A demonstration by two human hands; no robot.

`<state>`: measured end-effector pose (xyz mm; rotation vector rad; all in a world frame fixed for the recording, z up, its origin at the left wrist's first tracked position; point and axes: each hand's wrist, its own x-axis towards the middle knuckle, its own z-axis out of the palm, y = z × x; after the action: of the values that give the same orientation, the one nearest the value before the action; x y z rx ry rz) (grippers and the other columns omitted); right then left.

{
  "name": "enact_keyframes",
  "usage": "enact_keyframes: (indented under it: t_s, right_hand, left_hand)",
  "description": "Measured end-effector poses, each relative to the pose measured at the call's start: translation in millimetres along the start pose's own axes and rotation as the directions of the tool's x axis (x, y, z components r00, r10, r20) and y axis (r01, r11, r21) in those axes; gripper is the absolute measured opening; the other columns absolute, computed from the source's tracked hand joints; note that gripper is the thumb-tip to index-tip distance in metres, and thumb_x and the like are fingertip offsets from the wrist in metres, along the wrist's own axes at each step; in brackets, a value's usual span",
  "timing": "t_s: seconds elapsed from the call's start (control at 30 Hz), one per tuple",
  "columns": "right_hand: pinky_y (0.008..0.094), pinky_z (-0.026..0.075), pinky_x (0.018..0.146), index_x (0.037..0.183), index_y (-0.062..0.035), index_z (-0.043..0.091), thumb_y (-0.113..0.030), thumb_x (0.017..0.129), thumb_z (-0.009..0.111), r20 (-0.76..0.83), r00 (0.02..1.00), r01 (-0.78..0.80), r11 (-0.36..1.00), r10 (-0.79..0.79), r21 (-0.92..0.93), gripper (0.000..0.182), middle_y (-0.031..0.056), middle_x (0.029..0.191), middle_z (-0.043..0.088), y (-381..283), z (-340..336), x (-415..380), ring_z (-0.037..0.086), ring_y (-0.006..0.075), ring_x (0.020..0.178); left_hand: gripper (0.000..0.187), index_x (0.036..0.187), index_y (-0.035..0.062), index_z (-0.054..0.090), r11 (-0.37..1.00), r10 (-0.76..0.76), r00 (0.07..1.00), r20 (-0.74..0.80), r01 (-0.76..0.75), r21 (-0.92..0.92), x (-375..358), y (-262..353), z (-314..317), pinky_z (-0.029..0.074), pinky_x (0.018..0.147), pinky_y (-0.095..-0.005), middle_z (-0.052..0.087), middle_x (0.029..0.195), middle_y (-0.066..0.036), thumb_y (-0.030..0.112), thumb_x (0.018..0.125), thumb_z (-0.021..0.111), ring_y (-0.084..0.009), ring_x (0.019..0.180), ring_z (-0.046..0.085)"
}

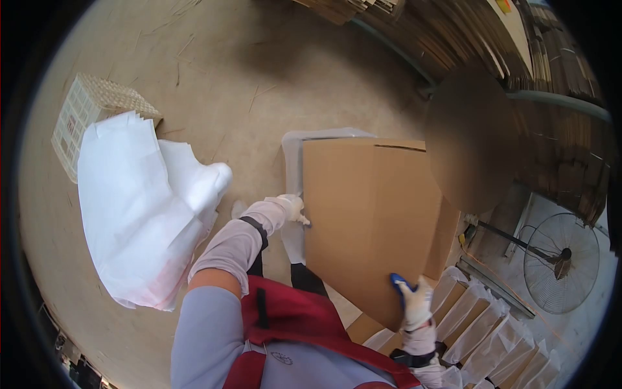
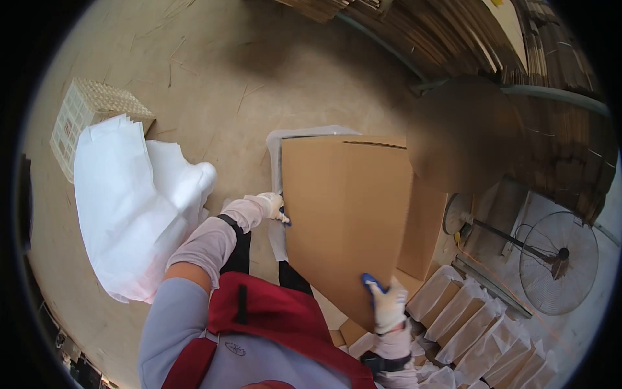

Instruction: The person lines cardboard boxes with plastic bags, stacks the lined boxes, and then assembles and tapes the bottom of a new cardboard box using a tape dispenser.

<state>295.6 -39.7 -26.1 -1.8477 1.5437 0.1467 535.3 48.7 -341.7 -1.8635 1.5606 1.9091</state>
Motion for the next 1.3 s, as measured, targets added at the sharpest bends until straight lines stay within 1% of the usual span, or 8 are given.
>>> enact_keyframes:
  t_s: [0.23,0.33,0.4,0.57,0.63,0.83,1.1,1.3]
  right_hand:
    - [0.0405,0.041,0.092,0.121,-0.0027,0.049,-0.035,0.082,0.061,0.136,0.988,0.11,0.957,-0.076,-0.267,0.052,0.0217,0.111,0.057,6,120,6,0.054,0.0377,0.103]
    - [0.04,0.038,0.095,0.129,-0.0015,0.04,-0.034,0.08,0.062,0.332,0.93,0.19,0.98,-0.159,-0.064,0.063,0.0246,0.12,0.05,0,135,4,0.048,0.0368,0.111]
    - [0.042,0.036,0.097,0.131,-0.0022,0.037,-0.034,0.079,0.064,0.271,0.889,0.38,0.925,-0.37,0.019,0.066,0.0247,0.124,0.045,-8,98,-1,0.044,0.0371,0.115]
    - [0.052,0.024,0.101,0.134,-0.0073,0.035,-0.034,0.075,0.068,-0.282,0.884,0.316,0.92,-0.374,-0.232,0.073,0.0201,0.139,0.029,36,-13,28,0.027,0.0382,0.127]
    - [0.0454,0.031,0.1,0.13,-0.005,0.041,-0.032,0.077,0.066,-0.347,0.91,0.062,0.901,-0.227,-0.429,0.065,0.0209,0.129,0.045,84,-5,58,0.041,0.0382,0.119]
    - [0.0467,0.045,0.077,0.123,-0.0109,0.051,-0.042,0.086,0.05,0.013,0.999,0.033,0.97,-0.031,-0.242,0.048,0.0225,0.097,0.062,164,58,81,0.06,0.0391,0.087]
    - [0.0382,0.042,0.09,0.121,-0.0037,0.052,-0.028,0.084,0.058,0.078,0.995,0.072,0.994,-0.066,-0.079,0.045,0.02,0.116,0.057,172,59,113,0.054,0.0318,0.108]
    - [0.0368,0.034,0.099,0.125,-0.0034,0.047,-0.014,0.082,0.06,-0.196,0.861,0.395,0.86,-0.469,-0.324,0.046,0.0179,0.124,0.049,82,45,5,0.047,0.0316,0.114]
  left_hand:
    - [0.026,0.101,0.0053,0.065,0.91,-0.363,0.925,-0.109,0.327,-0.254,-25,54,7,0.047,0.086,-0.0391,0.06,0.11,-0.017,0.014,0.079,0.053,-0.0325,0.104,0.057]
    - [0.041,0.119,0.0029,0.053,0.816,-0.34,0.742,-0.578,-0.072,-0.573,-60,43,33,0.044,0.091,-0.0339,0.051,0.124,-0.017,0.021,0.083,0.056,-0.0286,0.116,0.05]
    - [0.064,0.136,0.0065,0.033,-0.116,-0.438,0.718,-0.541,-0.642,-0.758,-116,74,10,0.043,0.092,-0.0301,0.044,0.132,-0.015,0.025,0.082,0.062,-0.0241,0.12,0.045]
    - [0.082,0.143,0.0108,0.015,0.755,-0.44,0.53,-0.725,-0.218,-0.618,-173,177,-30,0.045,0.089,-0.0256,0.044,0.13,-0.02,0.023,0.08,0.066,-0.022,0.119,0.047]
    - [0.082,0.143,0.0109,0.015,0.574,-0.597,0.649,-0.472,-0.066,-0.816,-179,202,-47,0.046,0.087,-0.0322,0.039,0.135,-0.021,0.014,0.079,0.066,-0.03,0.108,0.055]
    - [0.071,0.137,0.0064,0.03,0.833,-0.484,0.19,-0.854,-0.197,-0.517,-105,113,27,0.041,0.094,-0.0404,0.049,0.122,-0.026,0.019,0.076,0.065,-0.0387,0.11,0.051]
    - [0.075,0.142,0.013,0.024,0.76,-0.308,0.63,-0.713,-0.288,-0.583,-158,76,16,0.034,0.1,-0.0362,0.045,0.131,-0.016,0.041,0.082,0.059,-0.0311,0.118,0.045]
    - [0.071,0.129,0.0161,0.047,0.847,-0.19,0.52,-0.833,0.516,0.129,-372,-76,101,0.009,0.106,-0.0591,0.033,0.141,-0.009,0.054,0.071,0.062,-0.0309,0.133,0.023]
